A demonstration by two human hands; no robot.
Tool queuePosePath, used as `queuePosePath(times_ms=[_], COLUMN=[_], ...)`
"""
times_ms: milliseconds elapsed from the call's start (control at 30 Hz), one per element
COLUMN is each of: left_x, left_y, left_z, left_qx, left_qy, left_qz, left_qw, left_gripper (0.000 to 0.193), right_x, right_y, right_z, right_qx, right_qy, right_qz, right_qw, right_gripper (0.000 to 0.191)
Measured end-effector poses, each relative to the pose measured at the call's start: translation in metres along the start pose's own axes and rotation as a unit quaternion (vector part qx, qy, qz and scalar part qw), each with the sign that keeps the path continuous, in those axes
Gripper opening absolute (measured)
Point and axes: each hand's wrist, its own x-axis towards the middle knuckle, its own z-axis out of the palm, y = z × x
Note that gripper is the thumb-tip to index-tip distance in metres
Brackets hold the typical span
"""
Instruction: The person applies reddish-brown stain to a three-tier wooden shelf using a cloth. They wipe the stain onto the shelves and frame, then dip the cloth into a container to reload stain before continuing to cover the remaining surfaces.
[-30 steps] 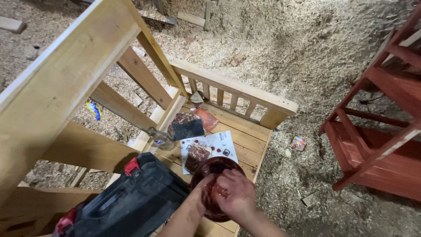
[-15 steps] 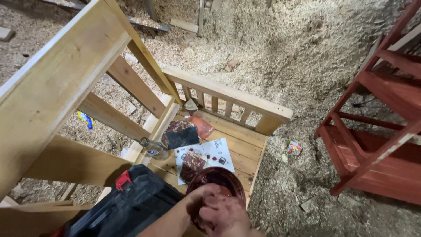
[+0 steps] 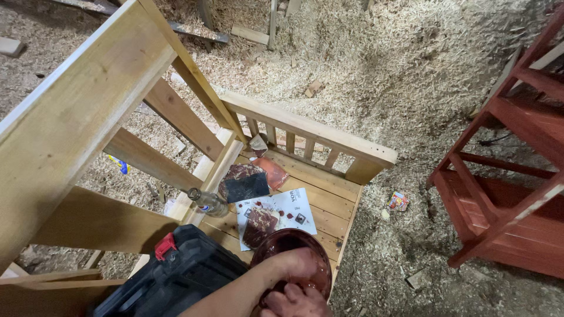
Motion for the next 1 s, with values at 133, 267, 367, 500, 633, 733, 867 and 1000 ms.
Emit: queuePosePath(times_ms=[133,267,367,500,633,733,867,1000], left_x=[-0.006,-0.009,0.001,0.014,-0.013,-0.050,-0.048,-0.019], left_y=[0.011,0.012,0.007,0.001,-0.021,-0.046,-0.036,-0.003], left_z=[-0.002,0.001,0.003,-0.009,-0.011,0.036,0.063,0.076], left_qx=[0.086,0.172,0.263,0.495,-0.048,-0.515,-0.062,-0.337], left_qy=[0.042,0.134,0.187,0.175,0.204,0.201,0.444,0.308], left_qz=[-0.022,-0.038,-0.021,0.090,-0.016,0.207,0.498,0.379], left_qw=[0.995,0.975,0.946,0.846,0.978,0.807,0.742,0.805], left_gripper=[0.025,0.023,0.021,0.024,0.031,0.032,0.038,0.046], right_x=[0.002,0.000,-0.004,0.005,0.009,0.003,-0.002,-0.028], right_y=[-0.013,-0.007,-0.001,0.025,0.032,0.023,0.032,0.083], right_z=[0.010,0.034,0.060,0.070,0.016,-0.044,-0.104,-0.122], right_qx=[-0.136,-0.072,-0.092,-0.056,0.044,0.183,0.239,0.295], right_qy=[0.086,0.050,0.110,0.157,0.057,0.266,0.288,0.186], right_qz=[-0.067,-0.051,-0.039,-0.101,-0.134,0.067,0.374,0.596], right_qw=[0.985,0.995,0.989,0.981,0.988,0.944,0.849,0.723], right_gripper=[0.040,0.036,0.037,0.040,0.010,0.017,0.028,0.038])
